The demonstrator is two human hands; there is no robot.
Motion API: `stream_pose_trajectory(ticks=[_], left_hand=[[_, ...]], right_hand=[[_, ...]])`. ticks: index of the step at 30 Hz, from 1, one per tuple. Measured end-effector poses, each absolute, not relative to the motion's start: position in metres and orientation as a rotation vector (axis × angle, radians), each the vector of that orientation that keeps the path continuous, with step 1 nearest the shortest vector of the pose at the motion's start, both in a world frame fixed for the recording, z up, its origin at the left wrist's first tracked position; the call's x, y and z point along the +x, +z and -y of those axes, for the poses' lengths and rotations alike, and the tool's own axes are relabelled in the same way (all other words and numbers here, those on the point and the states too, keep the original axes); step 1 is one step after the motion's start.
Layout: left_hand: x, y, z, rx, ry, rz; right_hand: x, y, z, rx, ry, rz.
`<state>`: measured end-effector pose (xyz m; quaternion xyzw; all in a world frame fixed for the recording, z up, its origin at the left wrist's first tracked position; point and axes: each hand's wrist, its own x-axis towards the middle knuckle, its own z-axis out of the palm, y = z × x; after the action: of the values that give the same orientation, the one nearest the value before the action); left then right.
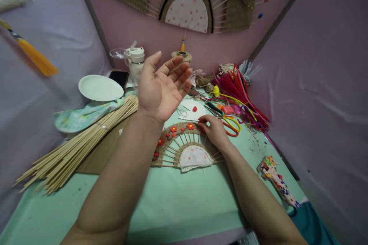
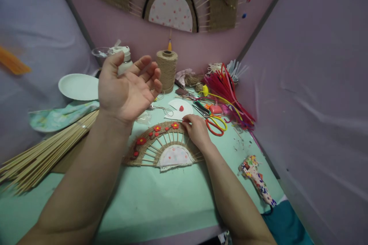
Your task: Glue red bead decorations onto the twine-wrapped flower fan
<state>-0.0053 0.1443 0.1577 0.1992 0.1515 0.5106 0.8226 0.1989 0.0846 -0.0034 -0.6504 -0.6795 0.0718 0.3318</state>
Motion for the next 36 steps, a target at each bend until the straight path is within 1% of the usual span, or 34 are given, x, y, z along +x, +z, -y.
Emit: stream_pose_trajectory(ticks=[9, 17, 22, 27, 36], left_hand=[[-0.008, 0.158, -0.146, 0.475, 1.092, -0.312], [-0.01, 0.156, -0.145, 0.646, 1.118, -0.256], [-0.01, 0.156, -0.146, 0.655, 1.144, -0.336], [-0.011, 0.156, -0.147, 0.677, 1.159, -0.313], [-0.011, 0.158, -0.145, 0.697, 1.211, -0.425]], right_hand=[[0.192, -0.007, -0.083, -1.796, -0.007, 1.966], [0.19, -0.002, -0.078, -1.898, -0.096, 2.021], [0.185, 0.005, -0.072, -1.96, -0.211, 2.1], [0.178, 0.012, -0.067, -2.02, -0.225, 2.182], [0.178, 0.013, -0.064, -2.056, -0.167, 2.228]])
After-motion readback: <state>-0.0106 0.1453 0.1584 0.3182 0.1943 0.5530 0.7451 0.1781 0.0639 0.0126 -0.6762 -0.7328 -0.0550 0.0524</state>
